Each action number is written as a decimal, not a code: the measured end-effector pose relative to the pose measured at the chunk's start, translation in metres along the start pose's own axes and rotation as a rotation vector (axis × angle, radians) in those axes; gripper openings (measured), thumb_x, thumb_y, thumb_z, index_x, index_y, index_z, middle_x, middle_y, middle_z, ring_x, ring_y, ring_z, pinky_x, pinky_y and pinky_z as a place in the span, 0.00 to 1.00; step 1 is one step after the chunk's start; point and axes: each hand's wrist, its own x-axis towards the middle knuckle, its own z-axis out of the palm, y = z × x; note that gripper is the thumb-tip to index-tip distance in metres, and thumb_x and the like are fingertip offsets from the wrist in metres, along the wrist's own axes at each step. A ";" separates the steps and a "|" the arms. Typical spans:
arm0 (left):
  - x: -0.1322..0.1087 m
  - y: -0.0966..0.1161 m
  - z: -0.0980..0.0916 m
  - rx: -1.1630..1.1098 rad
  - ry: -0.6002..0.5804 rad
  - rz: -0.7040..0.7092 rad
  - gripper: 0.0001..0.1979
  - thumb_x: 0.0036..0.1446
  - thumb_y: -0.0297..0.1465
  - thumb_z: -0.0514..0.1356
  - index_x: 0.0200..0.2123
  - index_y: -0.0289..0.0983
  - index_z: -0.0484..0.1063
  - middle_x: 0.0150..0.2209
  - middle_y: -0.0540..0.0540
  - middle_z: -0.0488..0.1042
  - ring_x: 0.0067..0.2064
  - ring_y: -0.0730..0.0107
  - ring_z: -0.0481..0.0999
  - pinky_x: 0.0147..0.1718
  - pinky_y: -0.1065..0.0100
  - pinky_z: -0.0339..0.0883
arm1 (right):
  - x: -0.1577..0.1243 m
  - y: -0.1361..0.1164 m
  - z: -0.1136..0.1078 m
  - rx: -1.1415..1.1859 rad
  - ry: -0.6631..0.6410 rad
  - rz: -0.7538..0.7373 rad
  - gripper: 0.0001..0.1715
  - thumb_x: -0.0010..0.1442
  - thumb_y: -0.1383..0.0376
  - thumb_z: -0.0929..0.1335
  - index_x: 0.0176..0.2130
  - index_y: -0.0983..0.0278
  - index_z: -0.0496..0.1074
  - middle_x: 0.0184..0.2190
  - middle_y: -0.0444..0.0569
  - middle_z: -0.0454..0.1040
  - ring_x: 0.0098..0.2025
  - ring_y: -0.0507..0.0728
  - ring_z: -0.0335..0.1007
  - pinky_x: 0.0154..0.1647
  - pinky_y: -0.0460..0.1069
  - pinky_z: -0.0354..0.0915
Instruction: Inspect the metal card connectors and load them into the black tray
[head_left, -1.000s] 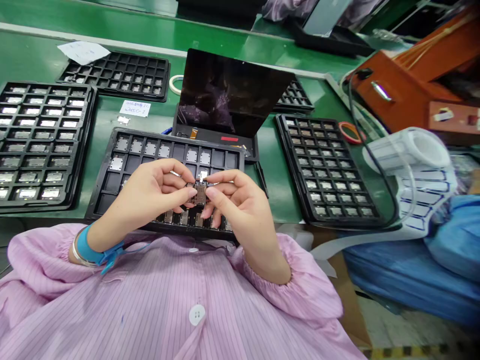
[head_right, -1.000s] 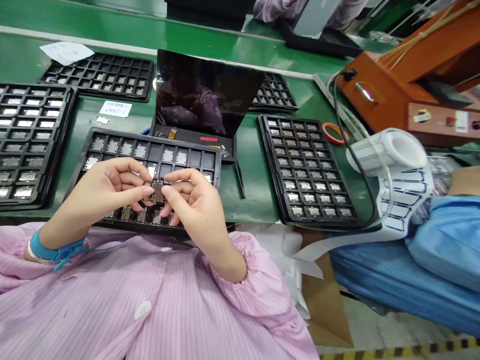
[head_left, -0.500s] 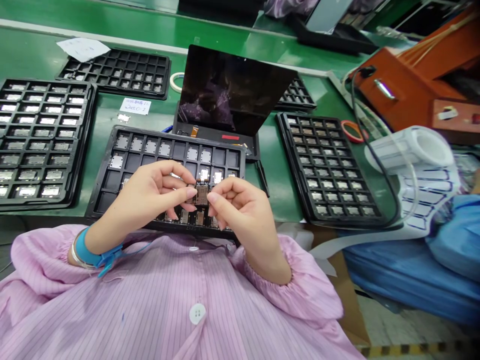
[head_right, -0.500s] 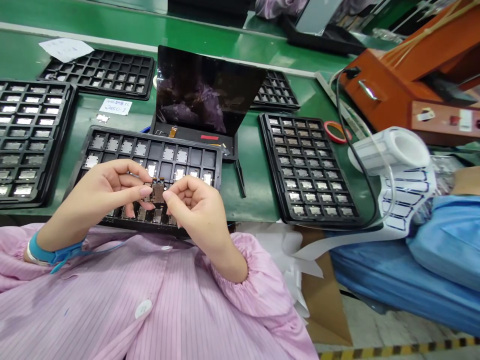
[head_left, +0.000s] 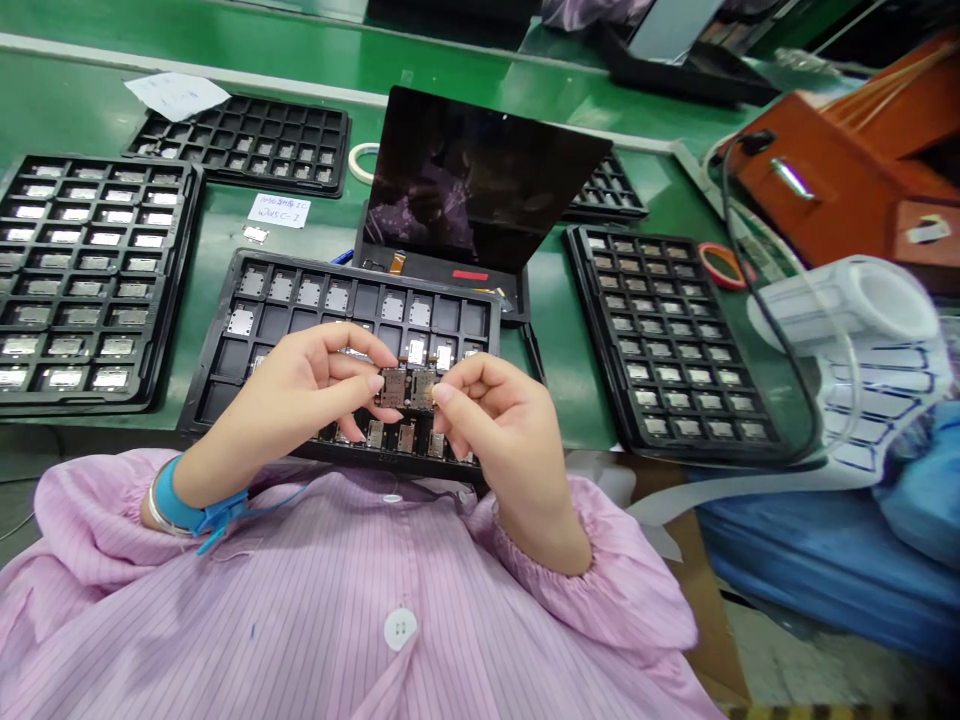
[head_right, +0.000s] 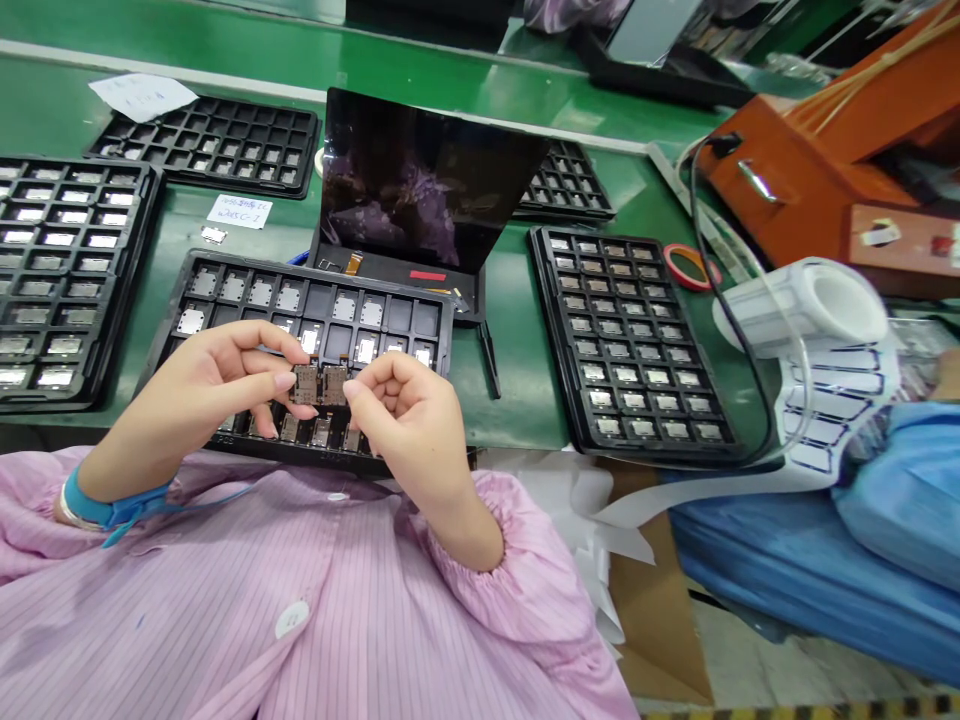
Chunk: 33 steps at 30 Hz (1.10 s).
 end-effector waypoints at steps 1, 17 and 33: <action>-0.001 0.000 -0.001 0.003 0.001 -0.003 0.06 0.59 0.30 0.63 0.40 0.37 0.71 0.28 0.49 0.78 0.36 0.63 0.83 0.21 0.81 0.70 | 0.000 0.000 0.000 -0.004 0.001 0.002 0.10 0.56 0.65 0.70 0.26 0.63 0.67 0.17 0.39 0.69 0.14 0.44 0.56 0.14 0.40 0.53; 0.001 0.000 0.000 -0.016 -0.004 -0.008 0.07 0.57 0.29 0.63 0.40 0.36 0.70 0.27 0.48 0.78 0.35 0.63 0.83 0.21 0.79 0.72 | 0.000 0.001 0.001 -0.041 0.012 -0.005 0.10 0.56 0.64 0.70 0.26 0.62 0.66 0.16 0.38 0.67 0.15 0.45 0.55 0.15 0.43 0.51; 0.003 0.003 0.001 0.022 -0.004 -0.030 0.07 0.58 0.30 0.63 0.40 0.36 0.70 0.28 0.47 0.80 0.32 0.65 0.82 0.22 0.78 0.72 | 0.001 0.001 0.001 -0.081 0.013 -0.008 0.10 0.56 0.63 0.69 0.25 0.61 0.65 0.18 0.39 0.66 0.17 0.47 0.57 0.17 0.44 0.52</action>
